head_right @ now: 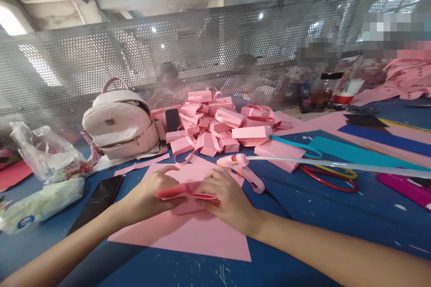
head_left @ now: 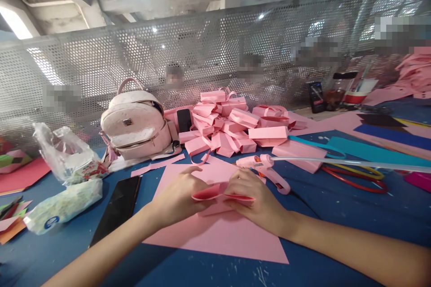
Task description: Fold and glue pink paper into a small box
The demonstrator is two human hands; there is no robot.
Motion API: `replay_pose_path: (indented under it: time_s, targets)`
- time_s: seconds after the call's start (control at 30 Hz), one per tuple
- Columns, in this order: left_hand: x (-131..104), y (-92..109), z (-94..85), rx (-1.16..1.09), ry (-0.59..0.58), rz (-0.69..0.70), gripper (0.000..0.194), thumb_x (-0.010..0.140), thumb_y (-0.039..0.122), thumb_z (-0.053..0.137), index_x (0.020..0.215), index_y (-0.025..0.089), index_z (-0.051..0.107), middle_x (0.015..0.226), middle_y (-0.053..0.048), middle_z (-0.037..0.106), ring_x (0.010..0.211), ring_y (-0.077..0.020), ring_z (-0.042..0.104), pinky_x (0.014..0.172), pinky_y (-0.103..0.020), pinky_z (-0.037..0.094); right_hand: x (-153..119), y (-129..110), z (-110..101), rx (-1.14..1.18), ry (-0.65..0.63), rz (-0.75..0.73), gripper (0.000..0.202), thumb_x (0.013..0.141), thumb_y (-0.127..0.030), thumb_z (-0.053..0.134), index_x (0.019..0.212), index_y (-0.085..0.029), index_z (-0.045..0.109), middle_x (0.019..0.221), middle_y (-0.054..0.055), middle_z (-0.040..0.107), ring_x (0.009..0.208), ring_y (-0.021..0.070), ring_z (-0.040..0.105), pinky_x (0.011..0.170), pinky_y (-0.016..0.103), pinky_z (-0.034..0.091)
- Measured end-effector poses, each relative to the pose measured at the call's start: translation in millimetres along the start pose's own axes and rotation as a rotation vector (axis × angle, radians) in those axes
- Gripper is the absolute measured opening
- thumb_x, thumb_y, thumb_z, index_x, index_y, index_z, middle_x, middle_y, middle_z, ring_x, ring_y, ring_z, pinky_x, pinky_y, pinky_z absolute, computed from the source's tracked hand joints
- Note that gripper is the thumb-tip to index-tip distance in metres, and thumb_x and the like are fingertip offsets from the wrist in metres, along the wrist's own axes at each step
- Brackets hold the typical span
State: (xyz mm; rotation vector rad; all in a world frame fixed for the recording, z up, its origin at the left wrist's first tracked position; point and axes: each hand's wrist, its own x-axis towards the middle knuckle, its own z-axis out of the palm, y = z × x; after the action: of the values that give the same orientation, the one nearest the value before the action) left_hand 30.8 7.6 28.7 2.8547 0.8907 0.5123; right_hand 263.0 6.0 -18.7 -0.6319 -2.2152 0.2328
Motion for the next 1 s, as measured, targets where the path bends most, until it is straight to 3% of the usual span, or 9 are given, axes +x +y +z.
replay_pose_path:
  time_s: [0.2, 0.4, 0.57, 0.7, 0.77, 0.8, 0.9, 1.0]
  targets:
    - [-1, -1, 3.0, 0.045, -0.033, 0.008, 0.032, 0.092, 0.028, 0.067, 0.063, 0.019, 0.058, 0.053, 0.008, 0.06, 0.049, -0.0083, 0.048, 0.11, -0.039, 0.039, 0, -1, 2, -0.02, 0.023, 0.023, 0.051, 0.105, -0.051, 0.038, 0.078, -0.019, 0.068, 0.073, 0.006, 0.064, 0.075, 0.0212, 0.055, 0.073, 0.037, 0.042]
    - [-2, -4, 6.3, 0.068, -0.035, 0.029, 0.031, 0.091, 0.024, 0.066, 0.062, 0.019, 0.056, 0.052, 0.008, 0.059, 0.048, -0.0083, 0.049, 0.111, -0.041, 0.038, -1, -2, 1, 0.02, 0.012, -0.032, 0.042, 0.107, -0.037, 0.037, 0.081, -0.02, 0.064, 0.072, 0.004, 0.065, 0.077, 0.0209, 0.055, 0.074, 0.037, 0.04]
    - [-2, -1, 3.8, 0.041, -0.023, 0.014, 0.028, 0.089, 0.014, 0.062, 0.062, 0.018, 0.057, 0.055, 0.007, 0.06, 0.051, -0.0087, 0.051, 0.111, -0.04, 0.038, 1, -3, -1, 0.01, -0.018, -0.019, 0.034, 0.105, -0.035, 0.044, 0.082, -0.02, 0.064, 0.074, 0.004, 0.065, 0.076, 0.0207, 0.054, 0.074, 0.037, 0.041]
    - [0, 7, -11.7, -0.049, 0.06, 0.009, 0.027, 0.095, 0.018, 0.056, 0.07, 0.018, 0.065, 0.059, 0.005, 0.06, 0.054, -0.0108, 0.053, 0.108, -0.039, 0.043, 1, -5, -1, -0.025, -0.016, -0.017, 0.026, 0.104, -0.029, 0.044, 0.094, -0.021, 0.067, 0.082, 0.005, 0.066, 0.08, 0.022, 0.056, 0.078, 0.039, 0.045]
    - [-1, 10, -22.4, -0.097, 0.108, -0.031, 0.019, 0.096, 0.022, 0.057, 0.084, 0.02, 0.072, 0.068, 0.002, 0.067, 0.064, -0.0144, 0.061, 0.103, -0.039, 0.047, -3, -5, 2, -0.062, 0.008, -0.003, 0.027, 0.103, -0.028, 0.044, 0.094, -0.022, 0.069, 0.084, 0.006, 0.066, 0.083, 0.0232, 0.058, 0.081, 0.041, 0.047]
    - [-1, 10, -27.6, -0.114, 0.112, -0.022, 0.019, 0.097, 0.021, 0.056, 0.091, 0.021, 0.074, 0.07, 0.002, 0.069, 0.066, -0.0149, 0.063, 0.105, -0.04, 0.046, -5, -4, 5, -0.08, 0.044, 0.035, 0.03, 0.103, -0.03, 0.046, 0.087, -0.022, 0.07, 0.084, 0.007, 0.066, 0.084, 0.0242, 0.059, 0.084, 0.043, 0.048]
    - [-4, 10, -40.7, -0.128, 0.212, -0.046, 0.025, 0.097, 0.026, 0.056, 0.084, 0.021, 0.076, 0.068, 0.001, 0.072, 0.071, -0.018, 0.068, 0.105, -0.041, 0.047, -12, -1, 12, -0.033, 0.109, 0.155, 0.044, 0.098, -0.038, 0.058, 0.058, -0.021, 0.065, 0.098, 0.011, 0.068, 0.098, 0.0286, 0.061, 0.094, 0.046, 0.047]
    - [-9, 10, -47.6, -0.136, 0.345, -0.075, 0.021, 0.094, 0.03, 0.061, 0.082, 0.021, 0.076, 0.073, -0.001, 0.075, 0.075, -0.0206, 0.07, 0.105, -0.043, 0.047, -13, 0, 14, -0.007, 0.107, 0.207, 0.043, 0.095, -0.036, 0.063, 0.054, -0.021, 0.064, 0.102, 0.01, 0.071, 0.107, 0.0316, 0.061, 0.098, 0.047, 0.046]
